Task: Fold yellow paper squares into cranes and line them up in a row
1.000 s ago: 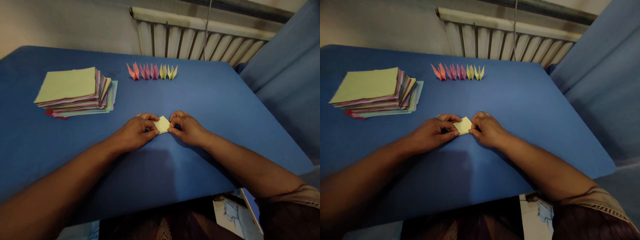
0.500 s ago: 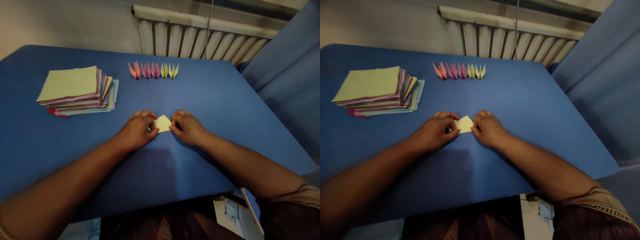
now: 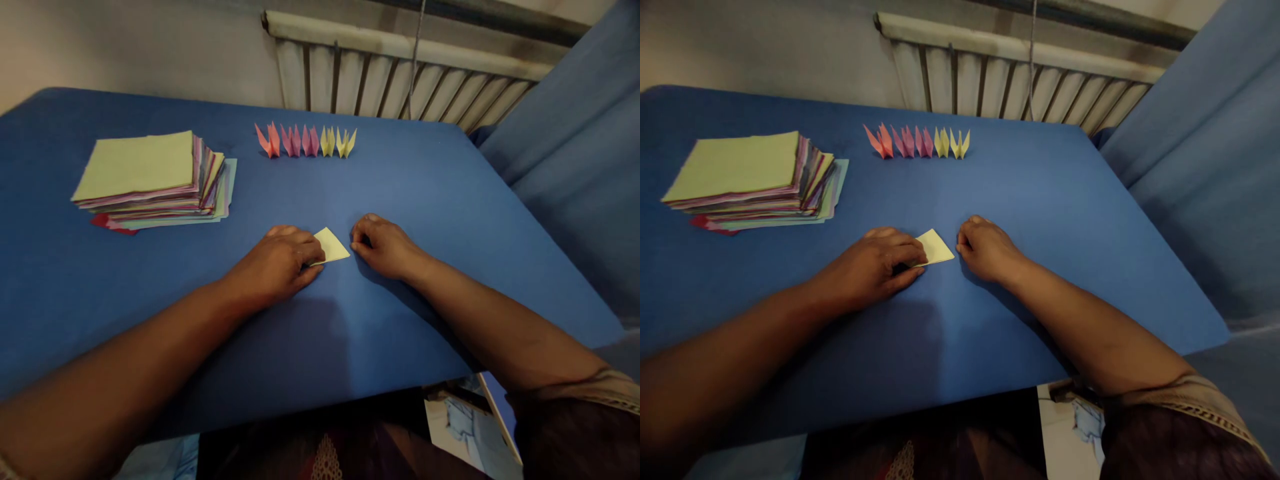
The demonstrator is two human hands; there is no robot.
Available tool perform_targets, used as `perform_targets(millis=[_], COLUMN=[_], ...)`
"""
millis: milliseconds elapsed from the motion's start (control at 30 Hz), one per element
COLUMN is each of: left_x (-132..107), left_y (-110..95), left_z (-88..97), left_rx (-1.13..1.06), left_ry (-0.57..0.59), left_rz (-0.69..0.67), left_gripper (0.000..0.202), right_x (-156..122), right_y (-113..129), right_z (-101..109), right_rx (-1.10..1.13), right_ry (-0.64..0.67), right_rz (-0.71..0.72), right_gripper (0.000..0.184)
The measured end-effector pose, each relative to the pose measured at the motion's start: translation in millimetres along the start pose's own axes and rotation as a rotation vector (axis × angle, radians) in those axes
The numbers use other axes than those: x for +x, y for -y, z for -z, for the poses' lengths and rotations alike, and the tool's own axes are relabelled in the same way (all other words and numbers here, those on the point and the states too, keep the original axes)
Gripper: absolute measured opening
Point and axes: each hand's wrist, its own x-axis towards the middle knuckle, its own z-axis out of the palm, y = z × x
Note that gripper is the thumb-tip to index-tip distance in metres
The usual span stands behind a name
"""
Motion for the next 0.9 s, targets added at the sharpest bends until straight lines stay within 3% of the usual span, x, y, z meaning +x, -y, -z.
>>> perform_targets(millis=[133,267,367,533,700,767,900], left_x=[-1,-1,0,1,-1,0,2], left_y=[-1,-3,1,10,3,2,8], left_z=[-1.4,0.0,0.9,-3.7,-6.0,-5.2,-3.5], left_rx=[0.054,0.135,0.167,0.195,0.122,0.080,-0.028], left_ry=[-0.020,-0.037,-0.067,-0.056,-0.089,-0.090,-0.083], left_rz=[-0.014,-0.016,-0.019,0.029,0.065,0.082,0.106], left_gripper=[0.024,0.025,0.026,0.026,0.027,0.027,0.022], right_x=[-1,-2,2,5,-11,-20,-33], right_y=[2,3,1,4,23,32,40], right_z=[-7,-15,-16,-16,-13,-11,-9], right_rx=[0.082,0.132,0.088,0.008,-0.025,-0.001,0.111], right_ry=[-0.103,-0.116,-0.063,-0.022,-0.029,0.009,0.120], right_rz=[0.036,0.261,0.291,0.303,0.140,0.098,0.146], right_gripper=[0.009,0.039,0.046,0.036,0.027,0.023,0.021])
